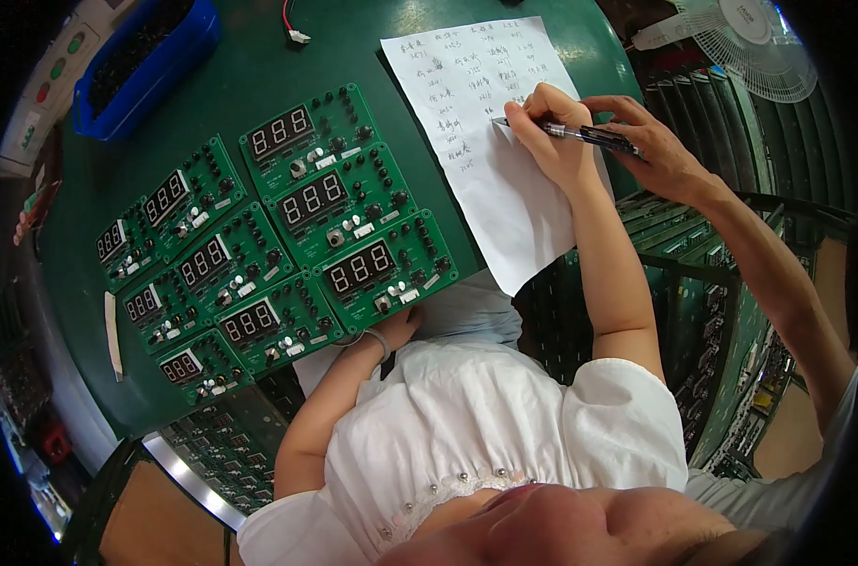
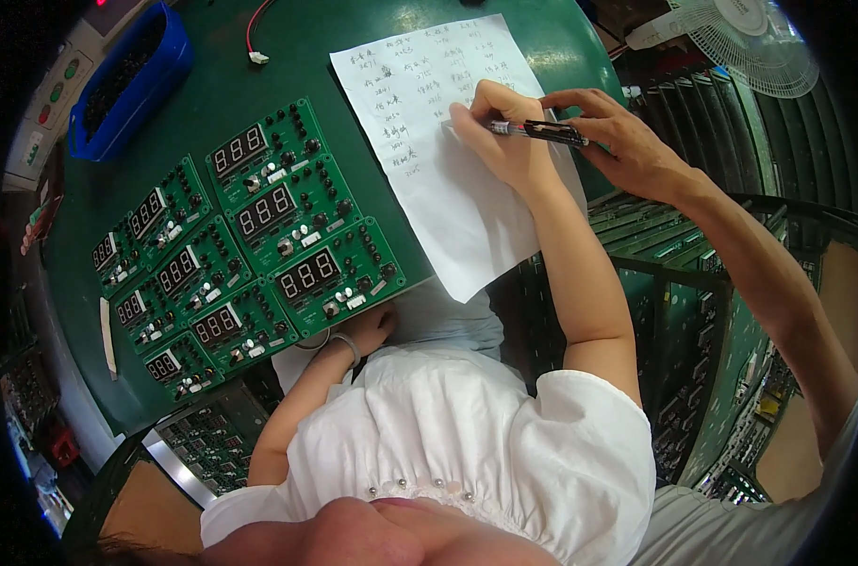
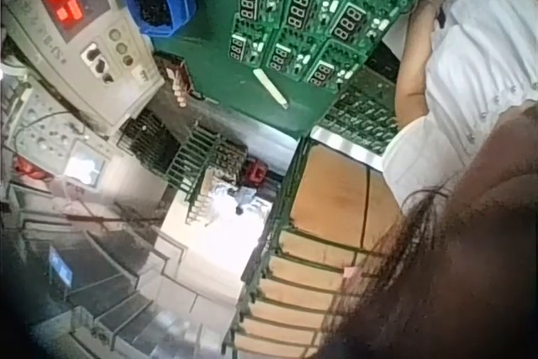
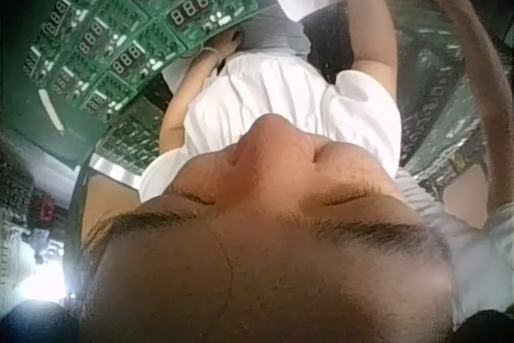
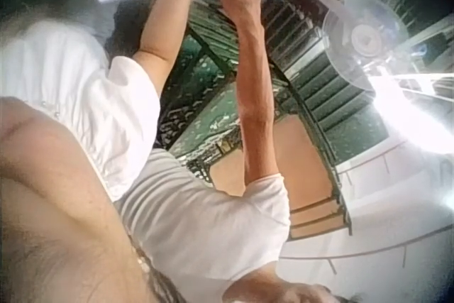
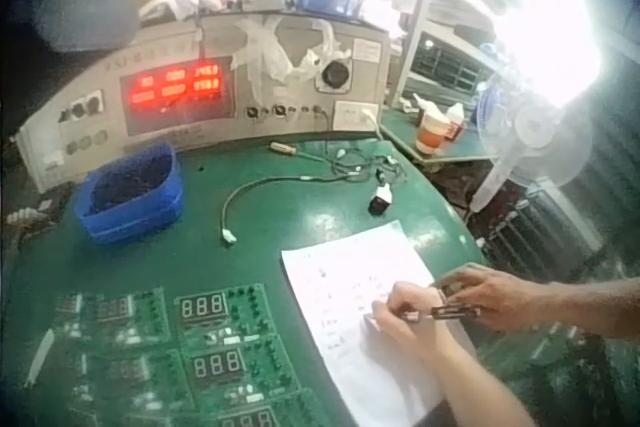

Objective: The person attaches electronic components to printed circuit boards by hand at an assembly station.

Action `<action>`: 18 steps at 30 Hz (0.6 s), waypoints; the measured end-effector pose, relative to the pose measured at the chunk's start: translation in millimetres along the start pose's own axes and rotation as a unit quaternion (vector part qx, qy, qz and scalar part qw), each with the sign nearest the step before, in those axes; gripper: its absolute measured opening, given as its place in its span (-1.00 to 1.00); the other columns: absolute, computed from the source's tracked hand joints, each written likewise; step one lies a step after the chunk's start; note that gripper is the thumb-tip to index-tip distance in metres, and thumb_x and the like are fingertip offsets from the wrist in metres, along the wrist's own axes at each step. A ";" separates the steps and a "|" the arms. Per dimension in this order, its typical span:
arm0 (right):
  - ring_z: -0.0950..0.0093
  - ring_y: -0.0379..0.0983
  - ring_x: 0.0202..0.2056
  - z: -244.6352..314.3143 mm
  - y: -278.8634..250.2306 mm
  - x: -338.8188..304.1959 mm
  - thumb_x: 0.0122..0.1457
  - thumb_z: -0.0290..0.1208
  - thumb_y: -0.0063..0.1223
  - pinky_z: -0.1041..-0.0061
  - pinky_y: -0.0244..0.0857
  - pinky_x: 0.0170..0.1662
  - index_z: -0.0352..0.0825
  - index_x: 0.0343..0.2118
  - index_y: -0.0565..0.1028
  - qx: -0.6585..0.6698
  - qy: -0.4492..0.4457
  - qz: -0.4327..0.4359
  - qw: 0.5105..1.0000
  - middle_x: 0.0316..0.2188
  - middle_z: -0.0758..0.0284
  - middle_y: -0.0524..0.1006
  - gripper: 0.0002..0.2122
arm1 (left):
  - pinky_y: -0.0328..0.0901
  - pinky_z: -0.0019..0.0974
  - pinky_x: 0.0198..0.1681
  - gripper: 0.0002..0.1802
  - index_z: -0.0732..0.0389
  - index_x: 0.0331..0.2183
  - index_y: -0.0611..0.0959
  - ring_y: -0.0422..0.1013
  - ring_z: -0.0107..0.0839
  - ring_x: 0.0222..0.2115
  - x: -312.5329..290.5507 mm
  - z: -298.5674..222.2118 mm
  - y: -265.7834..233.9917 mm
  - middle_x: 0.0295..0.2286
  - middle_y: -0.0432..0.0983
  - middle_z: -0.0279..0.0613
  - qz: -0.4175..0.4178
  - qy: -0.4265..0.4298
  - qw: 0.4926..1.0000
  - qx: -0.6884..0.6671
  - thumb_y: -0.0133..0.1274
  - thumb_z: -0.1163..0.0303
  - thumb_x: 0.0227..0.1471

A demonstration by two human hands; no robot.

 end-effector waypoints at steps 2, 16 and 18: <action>0.73 0.15 -0.60 1.0 0.7 -0.2 0.12 -0.53 0.21 0.64 0.01 -0.53 -0.34 -0.65 0.28 -0.003 0.005 0.002 1.000 -0.68 0.46 0.36 -0.68 | 0.32 -0.07 -0.07 -0.78 0.19 -0.30 0.60 0.46 -0.04 -0.20 -1.5 -2.1 -3.0 -0.28 0.53 0.06 -0.016 0.007 1.000 0.019 0.01 0.27 0.09; 0.73 0.09 -0.61 0.2 -1.2 0.7 0.10 -0.59 0.19 0.63 -0.01 -0.53 -0.32 -0.64 0.21 0.002 -0.010 -0.021 1.000 -0.68 0.47 0.31 -0.66 | 0.29 -0.04 -0.01 -0.77 0.21 -0.27 0.59 0.44 0.02 -0.13 1.4 5.3 5.0 -0.21 0.51 0.10 0.007 -0.007 1.000 0.008 0.01 0.29 0.09; 0.73 0.11 -0.61 -3.2 -1.1 1.6 0.12 -0.60 0.18 0.64 0.00 -0.53 -0.32 -0.64 0.22 0.017 -0.008 -0.011 1.000 -0.68 0.47 0.31 -0.67 | 0.29 -0.04 -0.01 -0.77 0.21 -0.27 0.60 0.44 0.01 -0.13 1.1 6.4 6.3 -0.21 0.51 0.10 0.014 -0.014 1.000 0.001 0.02 0.29 0.09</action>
Point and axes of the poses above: each hand's wrist, its own x-axis towards the middle knuckle, its own y-axis out of the palm, z = x × y, the point moved 7 cm from there along x, towards the middle knuckle
